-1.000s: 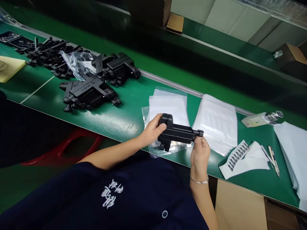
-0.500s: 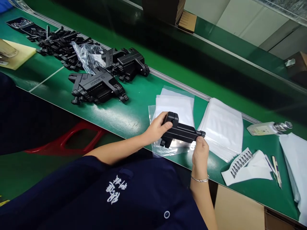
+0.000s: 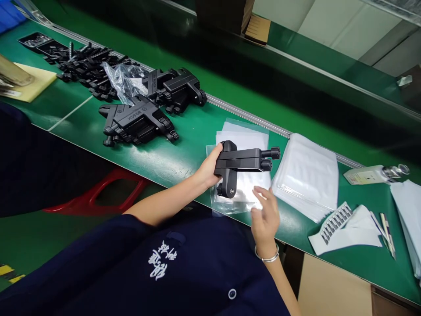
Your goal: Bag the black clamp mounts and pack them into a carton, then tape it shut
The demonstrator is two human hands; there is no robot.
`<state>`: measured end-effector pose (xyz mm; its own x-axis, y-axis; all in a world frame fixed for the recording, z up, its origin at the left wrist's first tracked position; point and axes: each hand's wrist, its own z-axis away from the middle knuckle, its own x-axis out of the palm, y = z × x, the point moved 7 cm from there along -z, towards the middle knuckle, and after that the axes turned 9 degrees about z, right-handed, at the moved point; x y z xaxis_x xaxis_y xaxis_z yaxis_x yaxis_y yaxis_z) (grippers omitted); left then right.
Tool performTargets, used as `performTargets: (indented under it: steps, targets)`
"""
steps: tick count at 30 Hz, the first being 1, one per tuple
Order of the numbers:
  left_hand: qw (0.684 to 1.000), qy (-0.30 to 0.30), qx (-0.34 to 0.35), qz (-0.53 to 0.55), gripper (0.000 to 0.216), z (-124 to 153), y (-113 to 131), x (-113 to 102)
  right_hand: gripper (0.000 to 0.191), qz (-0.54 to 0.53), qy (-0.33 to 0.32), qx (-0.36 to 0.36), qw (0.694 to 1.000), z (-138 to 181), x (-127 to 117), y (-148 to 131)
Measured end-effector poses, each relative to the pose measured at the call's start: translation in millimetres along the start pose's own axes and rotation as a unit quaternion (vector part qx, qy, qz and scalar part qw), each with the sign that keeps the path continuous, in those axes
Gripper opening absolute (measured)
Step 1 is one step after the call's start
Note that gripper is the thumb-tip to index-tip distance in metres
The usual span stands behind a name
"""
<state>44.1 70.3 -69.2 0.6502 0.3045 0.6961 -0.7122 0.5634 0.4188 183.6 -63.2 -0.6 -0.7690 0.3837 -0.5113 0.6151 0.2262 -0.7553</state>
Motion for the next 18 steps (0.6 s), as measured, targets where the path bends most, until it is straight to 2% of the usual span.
performTargets:
  steps: [2, 4, 7, 9, 10, 11, 13, 16, 18]
  targets:
    - [0.996, -0.059, 0.03, -0.061, 0.046, 7.4, -3.3, 10.3, 0.048, -0.153, 0.034, 0.122, 0.98, -2.7, -5.4, 18.4]
    - [0.975, -0.153, 0.072, -0.142, 0.056, 20.0, -7.0, 26.4, 0.051, -0.286, 0.053, 0.227, 0.929, -2.1, -2.8, 37.7]
    - [0.91, -0.318, 0.087, -0.251, 0.072, 45.0, -18.2, 51.0, 0.036, -0.365, 0.098, 0.329, 0.865, 3.9, 0.1, 65.2]
    - [0.854, -0.408, 0.066, -0.317, 0.08, 59.5, -27.8, 61.9, 0.038, -0.381, 0.112, 0.363, 0.843, 9.5, 2.1, 78.6]
    - [0.828, -0.431, 0.066, -0.352, 0.083, 63.8, -30.8, 65.4, 0.041, -0.382, 0.104, 0.372, 0.84, 12.0, 4.0, 82.6]
    - [0.808, -0.438, 0.075, -0.388, 0.085, 65.5, -32.4, 68.3, 0.044, -0.377, 0.089, 0.376, 0.841, 14.3, 6.2, 84.9]
    - [0.786, -0.412, 0.111, -0.446, 0.079, 63.1, -31.6, 74.0, 0.048, -0.353, 0.053, 0.375, 0.856, 18.7, 10.0, 85.4]
    - [0.784, -0.37, 0.164, -0.471, 0.044, 58.1, -28.2, 86.9, 0.052, -0.302, 0.027, 0.365, 0.88, 25.2, 12.6, 83.0]
    - [0.783, -0.368, 0.18, -0.468, 0.038, 57.2, -28.4, 96.4, 0.053, -0.277, 0.029, 0.361, 0.89, 29.2, 13.6, 82.6]
